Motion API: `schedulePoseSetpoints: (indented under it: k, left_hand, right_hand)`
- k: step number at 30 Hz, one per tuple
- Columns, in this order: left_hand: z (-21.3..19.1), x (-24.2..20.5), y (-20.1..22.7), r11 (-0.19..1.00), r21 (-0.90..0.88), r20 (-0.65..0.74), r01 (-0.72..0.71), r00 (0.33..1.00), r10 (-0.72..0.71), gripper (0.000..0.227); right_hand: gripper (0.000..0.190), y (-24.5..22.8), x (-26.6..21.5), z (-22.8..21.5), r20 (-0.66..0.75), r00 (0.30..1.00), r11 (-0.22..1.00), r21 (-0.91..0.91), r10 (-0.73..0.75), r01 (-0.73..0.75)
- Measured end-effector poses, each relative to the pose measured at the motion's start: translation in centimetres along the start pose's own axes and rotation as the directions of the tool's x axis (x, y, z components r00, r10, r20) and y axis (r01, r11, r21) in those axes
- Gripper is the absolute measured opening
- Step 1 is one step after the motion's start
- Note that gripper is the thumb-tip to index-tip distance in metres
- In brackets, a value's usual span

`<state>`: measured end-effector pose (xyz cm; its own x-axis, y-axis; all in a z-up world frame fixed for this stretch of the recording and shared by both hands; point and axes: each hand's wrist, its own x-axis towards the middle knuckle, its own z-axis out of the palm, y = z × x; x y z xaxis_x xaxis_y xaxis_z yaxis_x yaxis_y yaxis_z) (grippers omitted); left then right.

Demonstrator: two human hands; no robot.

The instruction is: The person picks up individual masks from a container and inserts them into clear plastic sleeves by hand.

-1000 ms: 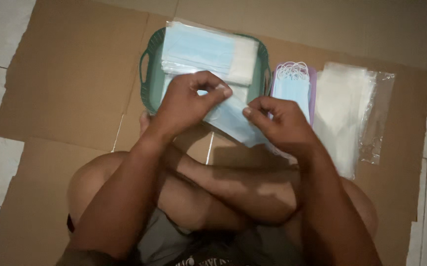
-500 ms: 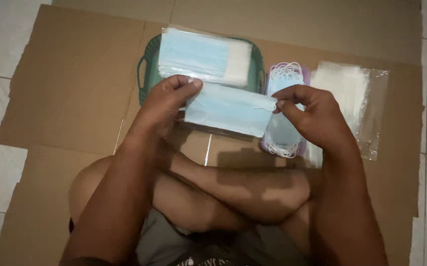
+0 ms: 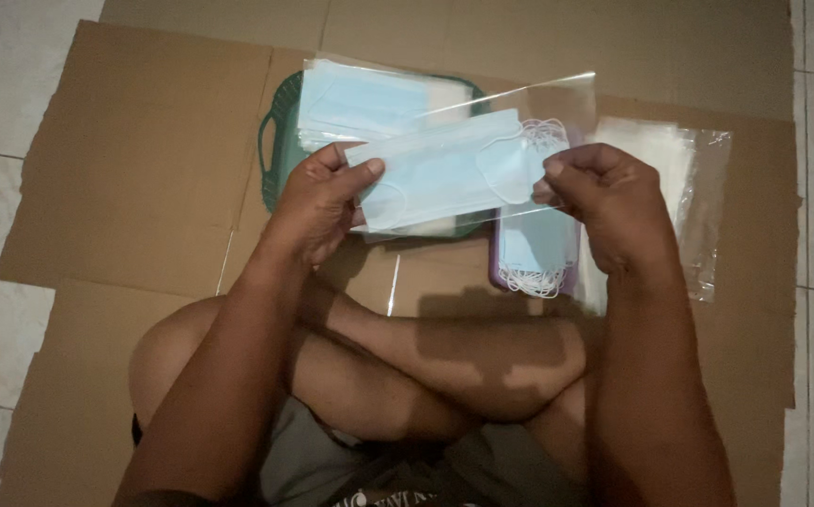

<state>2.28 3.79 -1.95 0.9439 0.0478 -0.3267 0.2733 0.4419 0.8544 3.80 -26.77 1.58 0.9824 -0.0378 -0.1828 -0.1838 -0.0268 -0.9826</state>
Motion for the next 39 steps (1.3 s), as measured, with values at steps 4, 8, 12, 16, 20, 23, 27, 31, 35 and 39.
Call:
schedulePoseSetpoints:
  k: [4,8,12,16,20,23,27,31,35,39]
  left_hand:
    - [-1.9,1.7,-1.6,1.000,0.007,0.020,0.020,1.000,-0.020,0.031]
    - [-0.7,0.4,0.0,0.998,0.035,-0.048,0.042,0.998,-0.041,0.016]
    - [0.3,0.1,1.0,0.996,-0.018,-0.036,0.087,0.996,-0.087,0.021]
    - [2.0,-1.9,4.8,0.924,0.195,-0.054,0.329,0.944,-0.325,0.076]
    - [1.0,-1.1,4.4,0.933,0.097,0.087,0.346,0.931,-0.355,0.127]
    - [1.4,-1.0,4.7,0.936,0.136,0.063,0.326,0.940,-0.336,0.090]
    - [0.0,-1.9,3.9,0.910,0.413,-0.008,0.027,1.000,-0.026,0.031]
    - [-6.0,4.1,-0.6,0.793,0.609,-0.195,-0.005,0.968,0.156,0.021]
    - [-12.4,9.3,-3.7,0.514,0.857,-0.144,-0.024,0.948,0.285,0.023]
    - [-14.2,10.0,-5.4,0.281,0.951,-0.168,0.125,0.976,0.135,0.039]
  right_hand:
    - [0.021,-1.1,-0.7,-0.1,-0.016,1.000,0.999,-0.049,-0.007,0.006]
    - [0.018,-1.3,-0.4,-0.5,-0.002,1.000,0.999,-0.003,0.031,-0.031]
    - [0.018,0.0,0.5,-1.1,0.041,0.999,0.998,0.058,-0.019,0.017]
    - [0.014,-1.9,-0.7,0.1,-0.029,0.998,0.997,-0.052,-0.053,0.052]
    - [0.013,-0.9,-0.1,0.0,-0.004,0.995,0.991,0.096,-0.098,0.098]
    - [0.013,-0.1,0.3,0.1,-0.028,0.997,0.994,0.078,-0.074,0.076]
    - [0.028,1.0,0.2,1.3,-0.014,0.999,0.997,0.070,-0.039,0.039]
    - [0.037,6.6,3.1,4.2,-0.020,1.000,0.999,-0.042,-0.020,0.019]
    - [0.061,6.6,1.3,8.1,0.115,0.985,0.877,-0.451,-0.127,0.166]
    - [0.053,9.5,0.4,8.7,0.449,0.825,0.378,-0.738,-0.343,0.559]
